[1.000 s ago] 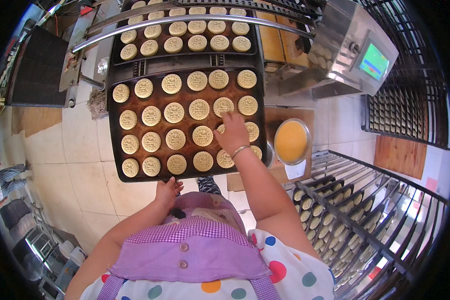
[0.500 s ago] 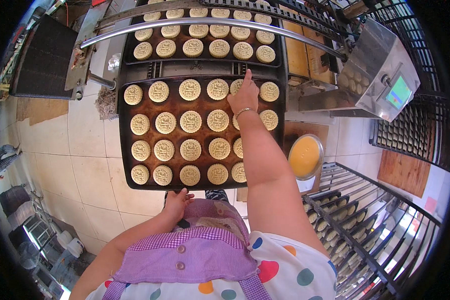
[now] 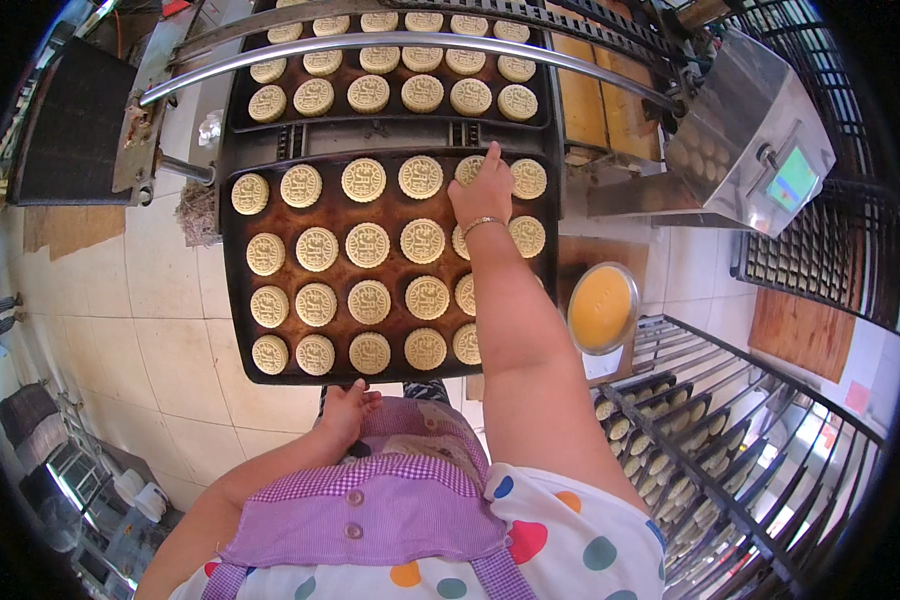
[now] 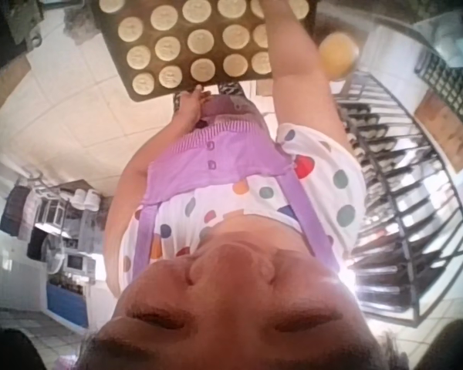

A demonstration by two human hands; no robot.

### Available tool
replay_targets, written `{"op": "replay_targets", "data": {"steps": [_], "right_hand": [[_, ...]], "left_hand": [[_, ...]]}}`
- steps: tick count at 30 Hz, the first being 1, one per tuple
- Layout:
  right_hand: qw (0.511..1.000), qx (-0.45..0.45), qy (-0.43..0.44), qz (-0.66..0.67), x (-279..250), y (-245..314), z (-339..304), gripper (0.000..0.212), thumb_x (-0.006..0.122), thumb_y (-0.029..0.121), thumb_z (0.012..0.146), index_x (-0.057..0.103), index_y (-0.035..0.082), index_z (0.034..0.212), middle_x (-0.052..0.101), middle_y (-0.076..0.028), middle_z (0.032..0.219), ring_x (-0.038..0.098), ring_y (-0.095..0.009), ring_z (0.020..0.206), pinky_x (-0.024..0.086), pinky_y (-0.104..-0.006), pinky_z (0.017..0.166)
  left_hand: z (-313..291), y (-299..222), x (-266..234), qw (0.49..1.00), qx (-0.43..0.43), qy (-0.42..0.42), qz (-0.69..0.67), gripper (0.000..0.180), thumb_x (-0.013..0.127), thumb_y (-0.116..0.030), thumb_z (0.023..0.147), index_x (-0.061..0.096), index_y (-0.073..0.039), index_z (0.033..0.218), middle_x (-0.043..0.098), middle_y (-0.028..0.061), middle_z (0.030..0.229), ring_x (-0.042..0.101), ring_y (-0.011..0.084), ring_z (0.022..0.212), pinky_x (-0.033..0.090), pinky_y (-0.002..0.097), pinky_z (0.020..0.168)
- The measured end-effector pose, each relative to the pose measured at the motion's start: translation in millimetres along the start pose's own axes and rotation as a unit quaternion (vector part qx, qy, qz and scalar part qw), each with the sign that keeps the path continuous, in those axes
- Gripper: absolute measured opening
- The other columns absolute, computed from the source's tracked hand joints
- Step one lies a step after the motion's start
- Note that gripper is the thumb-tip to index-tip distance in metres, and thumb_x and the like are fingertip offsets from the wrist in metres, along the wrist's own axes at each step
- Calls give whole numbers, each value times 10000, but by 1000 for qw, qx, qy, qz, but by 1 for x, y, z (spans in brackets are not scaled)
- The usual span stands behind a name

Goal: The person applies a liquid glaze to mooncakes on a tray using a brush and then places the tray into a commercial oven.

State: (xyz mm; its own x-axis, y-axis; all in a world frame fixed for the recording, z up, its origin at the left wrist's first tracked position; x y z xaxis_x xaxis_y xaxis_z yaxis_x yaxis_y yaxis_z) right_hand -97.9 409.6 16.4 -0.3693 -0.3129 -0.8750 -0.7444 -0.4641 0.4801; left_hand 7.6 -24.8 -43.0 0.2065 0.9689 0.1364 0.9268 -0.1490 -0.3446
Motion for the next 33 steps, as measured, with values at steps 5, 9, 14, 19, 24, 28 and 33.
{"op": "replay_targets", "data": {"steps": [5, 9, 14, 19, 24, 28, 33], "right_hand": [[988, -120, -90, 45, -55, 5, -40, 711, 710, 181, 728, 359, 29, 1327, 434, -197, 1277, 393, -366, 1193, 350, -408, 1003], [981, -168, -63, 70, -91, -11, -138, 426, 632, 81, 765, 508, 18, 1168, 547, -197, 1109, 496, -373, 1034, 404, -422, 906], [984, -141, 83, 65, -76, -45, -248, 583, 715, 110, 681, 480, 30, 1209, 494, -185, 1194, 463, -359, 1113, 388, -412, 955], [988, -99, 118, -9, -49, -45, -260, 712, 740, 133, 642, 411, 63, 1269, 402, -167, 1281, 385, -359, 1190, 337, -424, 1014], [988, -93, 113, -57, -30, -45, -253, 675, 728, 151, 642, 443, 78, 1250, 414, -155, 1257, 384, -351, 1179, 342, -413, 1014], [989, -90, 115, -24, -25, -54, -249, 531, 693, 150, 643, 528, 71, 1141, 460, -144, 1173, 408, -339, 1122, 349, -419, 988], [995, -65, 77, -3, -28, -56, -250, 520, 699, 168, 656, 528, 72, 1138, 462, -149, 1170, 410, -339, 1118, 347, -424, 985]], "left_hand": [[15, 10, -7, 1000, 8, 21, 0, 205, 510, -88, 917, 437, 43, 1056, 546, 131, 943, 613, 239, 773, 552, 338, 618], [9, 8, -7, 1000, 0, -5, 9, 246, 511, -117, 928, 349, 48, 1011, 516, 161, 972, 604, 281, 842, 547, 383, 672], [13, 9, -7, 1000, 10, -2, 7, 266, 510, -127, 931, 314, 16, 1041, 500, 172, 995, 600, 277, 834, 552, 396, 682], [3, -1, 0, 999, 25, 0, 20, 295, 518, -122, 924, 358, 51, 1102, 503, 158, 1024, 605, 276, 865, 559, 377, 706], [5, -2, 0, 999, 31, 13, 17, 276, 528, -122, 918, 388, 46, 1087, 508, 148, 1008, 604, 279, 859, 558, 371, 715], [7, 1, 0, 999, 42, 31, 10, 241, 532, -139, 921, 381, -1, 1050, 513, 127, 968, 595, 258, 831, 550, 381, 707], [3, 1, 0, 998, 54, -1, 15, 201, 530, -142, 923, 391, -21, 1005, 517, 116, 931, 592, 237, 810, 545, 383, 701]]}}
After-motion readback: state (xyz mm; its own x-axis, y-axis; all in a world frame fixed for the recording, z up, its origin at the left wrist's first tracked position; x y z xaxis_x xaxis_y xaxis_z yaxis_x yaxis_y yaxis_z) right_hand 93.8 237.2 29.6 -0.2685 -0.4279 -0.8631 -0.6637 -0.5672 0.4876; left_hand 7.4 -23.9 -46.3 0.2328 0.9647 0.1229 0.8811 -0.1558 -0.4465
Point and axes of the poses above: each hand's wrist, its own z-axis towards the middle knuckle, its own x-axis out of the palm, y = z × x, the point moved 8 cm from there along z, towards the middle knuckle
